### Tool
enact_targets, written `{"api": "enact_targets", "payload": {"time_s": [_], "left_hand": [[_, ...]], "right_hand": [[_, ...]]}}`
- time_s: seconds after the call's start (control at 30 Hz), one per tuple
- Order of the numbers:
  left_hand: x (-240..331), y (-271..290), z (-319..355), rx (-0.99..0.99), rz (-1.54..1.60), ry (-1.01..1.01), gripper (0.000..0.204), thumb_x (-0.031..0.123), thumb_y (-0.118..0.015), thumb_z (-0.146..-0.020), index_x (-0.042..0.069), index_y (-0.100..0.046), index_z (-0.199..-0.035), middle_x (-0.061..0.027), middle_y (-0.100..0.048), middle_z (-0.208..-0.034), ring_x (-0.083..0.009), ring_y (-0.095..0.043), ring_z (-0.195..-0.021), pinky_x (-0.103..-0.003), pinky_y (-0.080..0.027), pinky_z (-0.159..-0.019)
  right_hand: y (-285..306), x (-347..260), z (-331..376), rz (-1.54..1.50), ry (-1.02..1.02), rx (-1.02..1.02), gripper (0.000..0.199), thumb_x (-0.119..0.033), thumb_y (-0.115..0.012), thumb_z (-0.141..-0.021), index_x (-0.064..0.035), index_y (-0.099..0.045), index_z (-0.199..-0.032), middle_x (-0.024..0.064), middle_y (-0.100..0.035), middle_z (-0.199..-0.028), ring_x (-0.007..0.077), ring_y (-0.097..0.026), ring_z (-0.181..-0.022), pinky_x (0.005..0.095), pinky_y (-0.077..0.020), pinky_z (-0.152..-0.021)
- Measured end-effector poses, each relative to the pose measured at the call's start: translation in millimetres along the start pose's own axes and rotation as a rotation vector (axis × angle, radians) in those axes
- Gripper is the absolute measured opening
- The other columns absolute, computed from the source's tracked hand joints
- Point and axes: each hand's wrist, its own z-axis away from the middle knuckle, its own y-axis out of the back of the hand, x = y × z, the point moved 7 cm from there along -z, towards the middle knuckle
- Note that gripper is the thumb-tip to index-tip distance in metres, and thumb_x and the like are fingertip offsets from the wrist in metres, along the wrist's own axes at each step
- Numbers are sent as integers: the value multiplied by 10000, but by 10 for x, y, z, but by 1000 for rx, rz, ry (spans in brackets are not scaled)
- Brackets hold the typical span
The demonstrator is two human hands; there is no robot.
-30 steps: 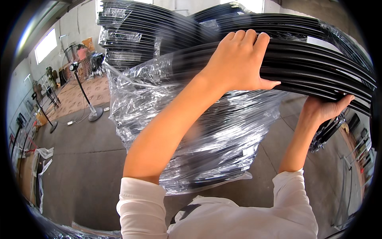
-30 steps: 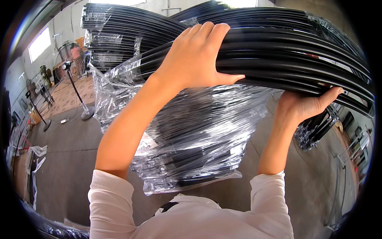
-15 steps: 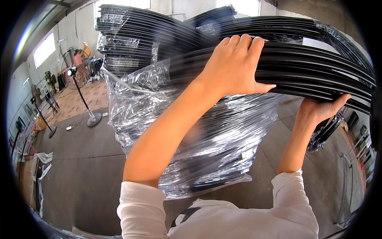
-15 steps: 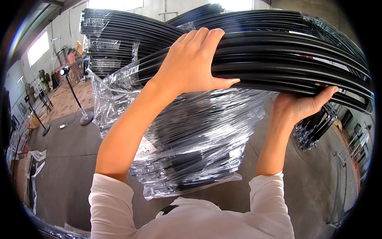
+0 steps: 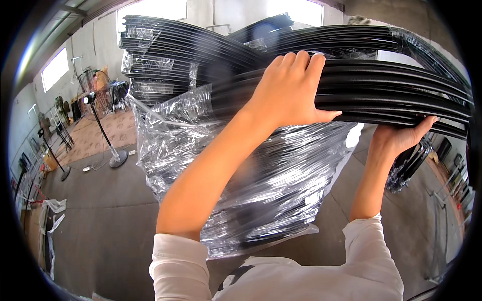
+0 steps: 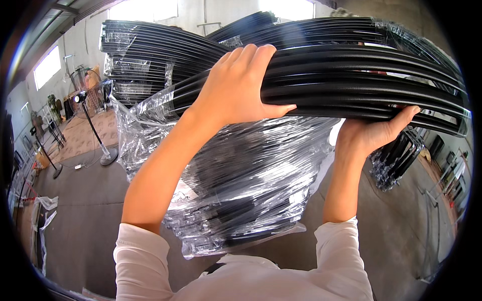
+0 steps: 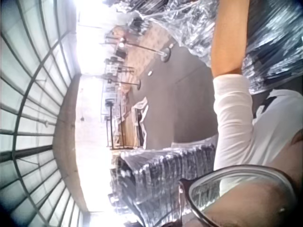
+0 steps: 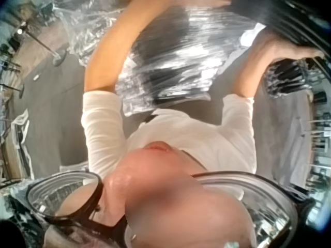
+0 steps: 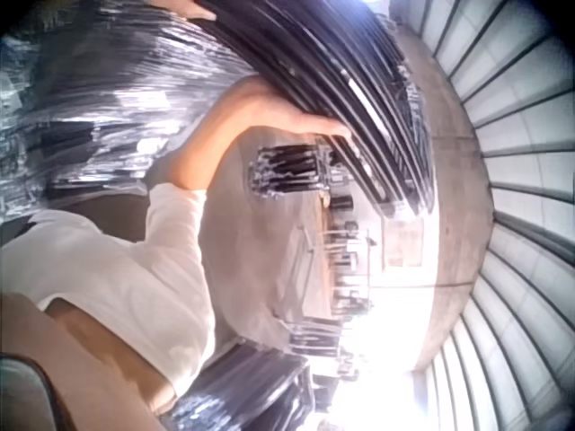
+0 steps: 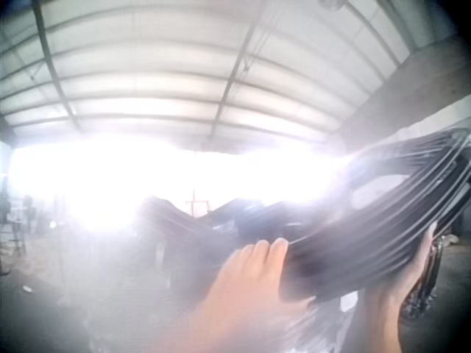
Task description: The person wraps a stack of black plastic chairs with clear plastic film in a warehouse setting. They pull the film from a roll, encircle the stack, and smooth the film to secure it. The person also handles a label and interacts with a coworker during the process.
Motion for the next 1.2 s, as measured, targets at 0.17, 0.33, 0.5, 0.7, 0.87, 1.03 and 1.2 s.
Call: {"api": "enact_targets", "payload": {"time_s": [0.17,0.33,0.5,0.7,0.87,1.03,1.2], "left_hand": [[-28,22,-18,62,31,-10,775,522,-771,-556,-25,-494,-1030,-102,-514,-788,-234,-530,-700,-330,-467,-653],[-45,-53,-45,71,-2,12,754,515,-770,-561,-28,-499,-1010,-99,-518,-782,-239,-527,-700,-334,-460,-658],[-183,-227,-207,48,-32,85,740,518,-767,-567,-39,-514,-983,-110,-526,-775,-251,-539,-728,-348,-465,-685],[-288,-388,-416,4,-96,166,740,542,-733,-596,-56,-528,-981,-165,-572,-831,-304,-579,-793,-396,-473,-739],[-414,-592,-635,58,-109,174,807,606,-682,-620,-92,-543,-1001,-238,-605,-912,-361,-610,-861,-415,-499,-769],[-453,-703,-751,52,-210,173,838,641,-646,-632,-112,-550,-986,-244,-609,-906,-342,-614,-850,-397,-502,-747],[-397,-471,-648,128,-185,114,772,589,-704,-606,-90,-547,-936,-215,-599,-835,-328,-609,-801,-396,-503,-703]], "right_hand": [[-63,-9,8,1,-8,-7,469,-433,-448,-911,-81,-496,-1216,58,-514,-1231,214,-472,-1143,357,-364,-1004],[-9,113,-181,15,11,-66,443,-435,-460,-904,-69,-508,-1148,98,-572,-1092,221,-575,-987,340,-470,-923],[-186,363,-468,-32,-49,-174,414,-394,-444,-916,-51,-492,-1143,174,-578,-1009,318,-594,-914,455,-515,-850],[-253,642,-853,-53,-108,-202,428,-396,-425,-922,-13,-497,-1098,165,-605,-982,311,-605,-918,404,-502,-878],[-366,933,-1259,-152,-205,-280,409,-365,-479,-914,-17,-510,-1126,124,-589,-1092,277,-584,-972,395,-455,-919],[-328,998,-1465,-95,-209,-160,367,-334,-604,-856,-72,-550,-1106,40,-579,-1148,187,-556,-1031,328,-462,-888],[-478,945,-1301,-101,-221,-250,432,-391,-365,-931,-31,-536,-1097,150,-588,-1090,311,-579,-974,407,-453,-905]]}}
